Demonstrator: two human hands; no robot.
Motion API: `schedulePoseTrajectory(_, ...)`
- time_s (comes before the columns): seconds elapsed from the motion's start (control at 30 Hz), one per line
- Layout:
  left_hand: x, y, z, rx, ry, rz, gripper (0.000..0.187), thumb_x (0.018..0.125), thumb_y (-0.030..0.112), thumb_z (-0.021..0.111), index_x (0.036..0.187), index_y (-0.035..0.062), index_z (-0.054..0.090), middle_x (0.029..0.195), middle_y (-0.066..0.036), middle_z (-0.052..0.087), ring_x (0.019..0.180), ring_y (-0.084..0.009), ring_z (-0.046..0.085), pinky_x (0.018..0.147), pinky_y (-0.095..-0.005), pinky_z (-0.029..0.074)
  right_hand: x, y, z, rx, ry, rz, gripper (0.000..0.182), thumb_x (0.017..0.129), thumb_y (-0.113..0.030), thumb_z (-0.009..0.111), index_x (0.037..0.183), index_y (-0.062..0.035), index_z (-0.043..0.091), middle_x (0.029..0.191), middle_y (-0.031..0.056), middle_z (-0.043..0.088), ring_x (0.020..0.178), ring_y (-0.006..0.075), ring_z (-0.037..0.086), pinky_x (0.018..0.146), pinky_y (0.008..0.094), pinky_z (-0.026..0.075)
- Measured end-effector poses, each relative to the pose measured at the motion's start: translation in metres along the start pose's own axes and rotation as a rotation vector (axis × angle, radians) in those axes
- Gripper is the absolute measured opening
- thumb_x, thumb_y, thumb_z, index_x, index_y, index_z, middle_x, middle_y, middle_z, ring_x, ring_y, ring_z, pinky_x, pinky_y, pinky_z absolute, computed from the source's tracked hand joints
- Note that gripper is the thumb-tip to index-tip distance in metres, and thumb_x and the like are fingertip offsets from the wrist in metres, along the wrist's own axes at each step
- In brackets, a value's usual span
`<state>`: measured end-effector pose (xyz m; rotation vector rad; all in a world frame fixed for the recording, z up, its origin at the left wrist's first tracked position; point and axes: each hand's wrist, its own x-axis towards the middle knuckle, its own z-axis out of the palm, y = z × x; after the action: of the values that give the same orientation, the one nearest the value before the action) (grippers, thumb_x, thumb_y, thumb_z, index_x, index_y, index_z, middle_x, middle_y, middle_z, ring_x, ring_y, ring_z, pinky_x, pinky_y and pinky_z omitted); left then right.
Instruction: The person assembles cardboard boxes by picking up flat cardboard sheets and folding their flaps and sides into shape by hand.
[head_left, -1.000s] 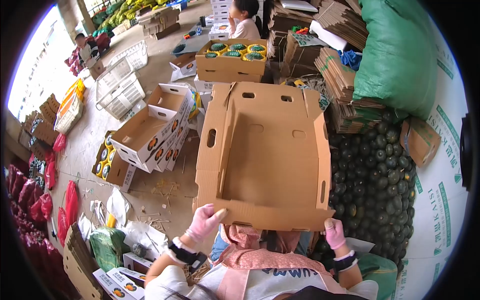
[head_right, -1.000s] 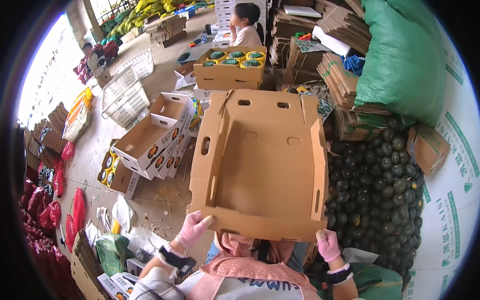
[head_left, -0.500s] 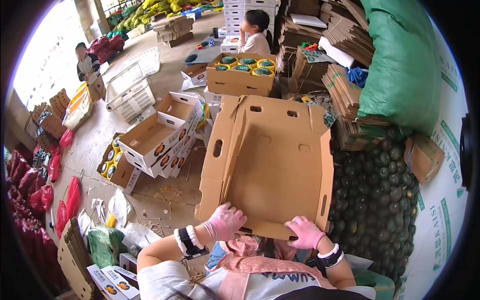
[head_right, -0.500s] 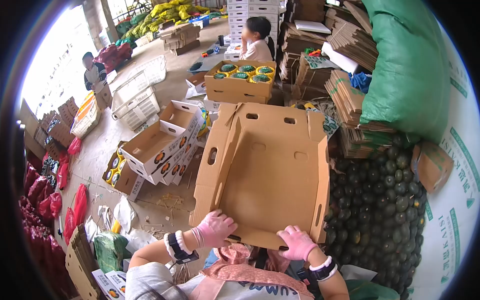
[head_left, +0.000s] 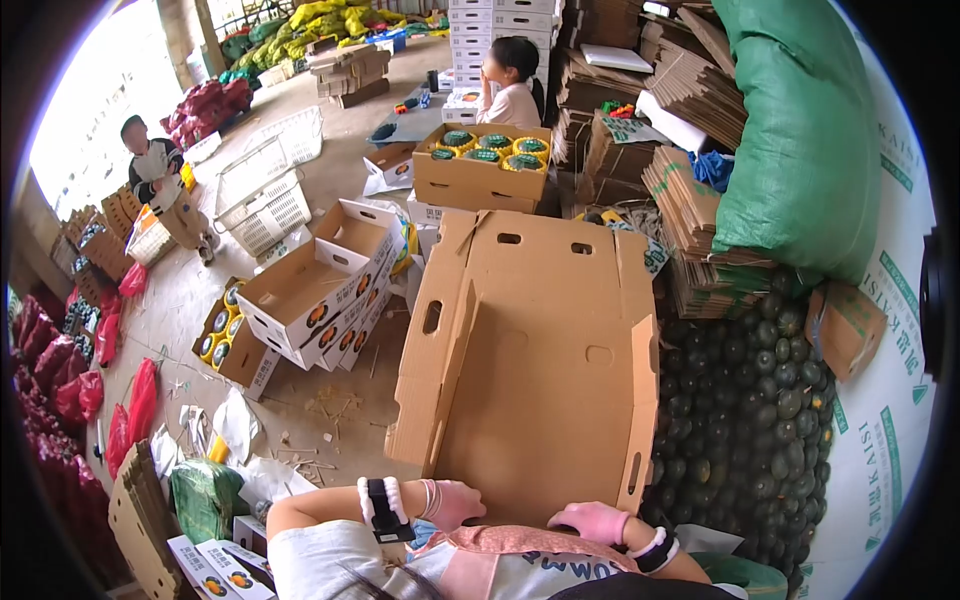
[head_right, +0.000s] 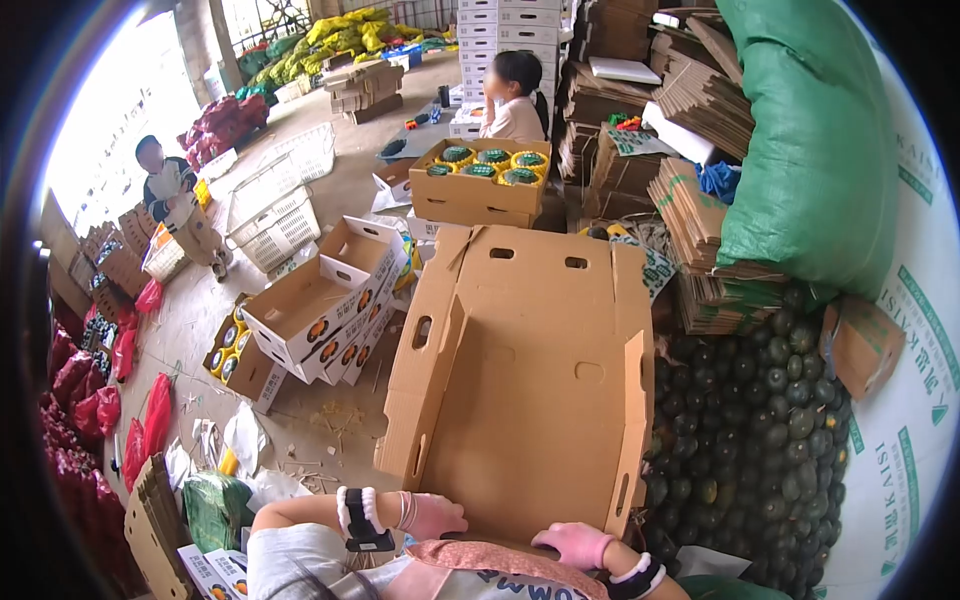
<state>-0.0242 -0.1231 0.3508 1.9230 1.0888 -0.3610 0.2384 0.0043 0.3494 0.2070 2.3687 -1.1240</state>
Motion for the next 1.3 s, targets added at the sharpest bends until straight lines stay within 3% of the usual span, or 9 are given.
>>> schedulePoseTrajectory(0.13, -0.027, 0.0, -0.036, -0.218, 0.334, 0.082, 0.056, 0.068, 0.024, 0.068, 0.119, 0.0089, 0.052, 0.11, -0.018, 0.056, 0.104, -0.0342, 0.055, 0.087, -0.0421, 0.046, -0.031, -0.02, -0.044, 0.056, 0.226, -0.123, 0.048, 0.075, -0.034, 0.063, 0.114, -0.007, 0.055, 0.099, 0.0168, 0.061, 0.092, 0.0331, 0.059, 0.081, 0.0392, 0.048)
schedulePoseTrajectory(0.27, -0.042, -0.029, -0.104, 0.097, 1.274, -0.02, 0.062, 0.07, 0.024, 0.071, 0.124, 0.006, 0.046, 0.114, -0.016, 0.053, 0.104, -0.0349, 0.052, 0.089, -0.0392, 0.045, -0.051, -0.014, -0.097, -0.38, 0.976, 0.319, 0.041, 0.072, -0.03, 0.068, 0.103, -0.0069, 0.057, 0.088, 0.012, 0.061, 0.079, 0.0322, 0.06, 0.065, 0.0391, 0.05)
schedulePoseTrajectory(0.33, -0.033, -0.063, -0.113, -0.042, 1.495, -0.277, 0.062, 0.073, 0.024, 0.072, 0.125, 0.0043, 0.045, 0.115, -0.017, 0.053, 0.104, -0.033, 0.053, 0.088, -0.0384, 0.045, -0.049, 0.011, -0.117, -0.38, 1.084, 0.651, 0.042, 0.072, -0.034, 0.068, 0.102, -0.0067, 0.056, 0.093, 0.0144, 0.06, 0.083, 0.0334, 0.06, 0.071, 0.0406, 0.05)
schedulePoseTrajectory(0.43, -0.007, -0.129, -0.106, -0.419, 1.451, -0.413, 0.067, 0.076, 0.03, 0.073, 0.128, 0.0032, 0.041, 0.112, -0.018, 0.055, 0.101, -0.0236, 0.055, 0.085, -0.0337, 0.046, -0.045, 0.039, -0.131, -0.213, 1.05, 0.709, 0.047, 0.07, -0.035, 0.07, 0.105, -0.0065, 0.055, 0.101, 0.0149, 0.058, 0.093, 0.0334, 0.057, 0.078, 0.0411, 0.048)
schedulePoseTrajectory(0.67, 0.003, -0.132, -0.108, -0.905, 1.197, -0.369, 0.071, 0.078, 0.03, 0.07, 0.133, 0.0009, 0.036, 0.115, -0.017, 0.054, 0.105, -0.022, 0.052, 0.091, -0.0292, 0.041, -0.025, 0.094, -0.123, 0.11, 1.1, 0.406, 0.058, 0.072, -0.023, 0.071, 0.121, -0.0016, 0.048, 0.115, 0.0191, 0.056, 0.106, 0.0322, 0.054, 0.09, 0.0351, 0.044)
schedulePoseTrajectory(0.87, -0.009, -0.112, -0.111, -1.048, 1.172, -0.239, 0.076, 0.079, 0.032, 0.067, 0.136, -0.0018, 0.03, 0.137, -0.019, 0.038, 0.127, -0.0259, 0.036, 0.103, -0.0323, 0.03, -0.017, 0.098, -0.116, 0.233, 1.193, 0.284, 0.052, 0.075, -0.014, 0.065, 0.122, -0.0006, 0.046, 0.111, 0.0169, 0.058, 0.103, 0.0266, 0.056, 0.089, 0.0326, 0.044)
schedulePoseTrajectory(1.07, 0.009, -0.145, -0.095, -1.041, 1.199, -0.128, 0.073, 0.083, 0.031, 0.063, 0.138, -0.0019, 0.028, 0.131, -0.015, 0.042, 0.118, -0.0213, 0.042, 0.098, -0.0286, 0.035, -0.013, 0.109, -0.104, 0.5, 1.232, 0.12, 0.049, 0.076, -0.006, 0.056, 0.124, -0.0007, 0.045, 0.109, 0.0086, 0.059, 0.099, 0.0163, 0.056, 0.089, 0.0287, 0.043)
schedulePoseTrajectory(1.17, -0.001, -0.129, -0.099, -0.995, 1.198, -0.153, 0.065, 0.085, 0.031, 0.061, 0.136, 0.0012, 0.035, 0.128, -0.013, 0.043, 0.112, -0.0181, 0.045, 0.095, -0.0258, 0.037, -0.015, 0.103, -0.108, 0.453, 1.228, -0.006, 0.044, 0.077, -0.004, 0.052, 0.121, 0.0005, 0.049, 0.11, 0.0071, 0.059, 0.099, 0.0156, 0.056, 0.09, 0.0277, 0.043)
schedulePoseTrajectory(1.3, -0.023, -0.121, -0.099, -0.891, 0.991, -0.143, 0.052, 0.085, 0.04, 0.058, 0.124, 0.0065, 0.052, 0.132, -0.02, 0.042, 0.121, -0.0289, 0.04, 0.103, -0.0336, 0.03, -0.02, 0.105, -0.106, 0.577, 1.112, -0.076, 0.034, 0.078, -0.002, 0.049, 0.11, 0.002, 0.057, 0.108, 0.0057, 0.061, 0.099, 0.0139, 0.056, 0.09, 0.0265, 0.042)
